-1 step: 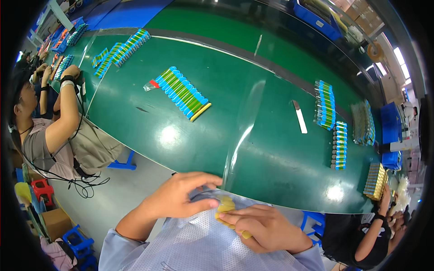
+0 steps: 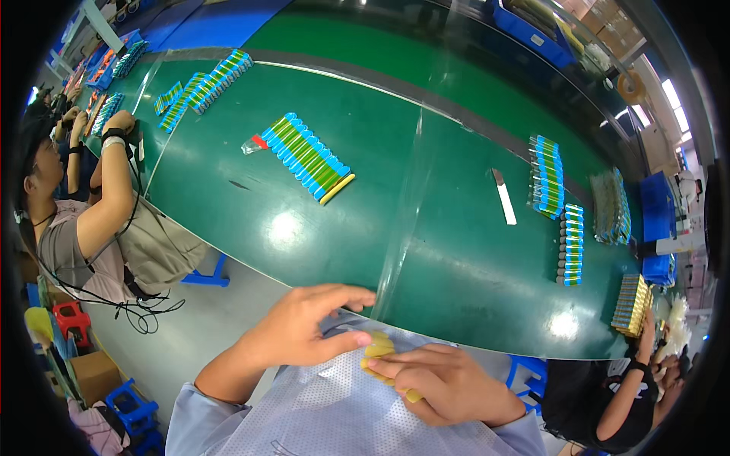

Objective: The person assembles electronic components by hand on a factory conveyor line, using plastic sleeves and tape.

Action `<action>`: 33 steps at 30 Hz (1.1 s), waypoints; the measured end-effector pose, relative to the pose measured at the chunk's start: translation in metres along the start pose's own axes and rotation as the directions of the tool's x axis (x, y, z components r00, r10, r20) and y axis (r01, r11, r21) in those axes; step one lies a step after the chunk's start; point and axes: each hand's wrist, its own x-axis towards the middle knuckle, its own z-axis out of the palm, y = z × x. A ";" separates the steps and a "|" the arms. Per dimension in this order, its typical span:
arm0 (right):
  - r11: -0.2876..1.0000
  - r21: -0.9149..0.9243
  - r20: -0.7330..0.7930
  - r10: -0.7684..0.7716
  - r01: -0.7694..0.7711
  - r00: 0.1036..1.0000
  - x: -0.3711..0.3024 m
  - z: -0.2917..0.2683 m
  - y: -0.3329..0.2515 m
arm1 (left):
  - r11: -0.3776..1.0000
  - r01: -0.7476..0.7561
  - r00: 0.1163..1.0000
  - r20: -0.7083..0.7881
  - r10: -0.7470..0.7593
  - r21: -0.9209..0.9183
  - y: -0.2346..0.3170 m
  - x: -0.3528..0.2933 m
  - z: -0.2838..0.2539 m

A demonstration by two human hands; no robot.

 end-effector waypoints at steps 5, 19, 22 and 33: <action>0.998 -0.040 0.090 0.044 -0.040 0.995 0.007 -0.002 -0.006 | 0.997 -0.018 0.990 0.143 0.007 0.073 0.009 0.037 -0.002; 0.890 -0.454 -0.140 -0.127 0.050 0.982 0.012 0.006 0.004 | 0.805 0.351 0.936 0.157 -0.314 -0.479 -0.015 0.057 0.014; 0.978 -0.200 -0.261 0.000 -0.054 0.965 0.009 0.003 0.013 | 0.843 0.292 0.956 0.126 -0.264 -0.452 -0.011 0.054 0.012; 0.923 0.380 0.007 0.065 -0.063 0.998 0.012 -0.047 0.049 | 0.918 0.231 0.970 0.149 -0.192 -0.321 -0.009 0.046 0.010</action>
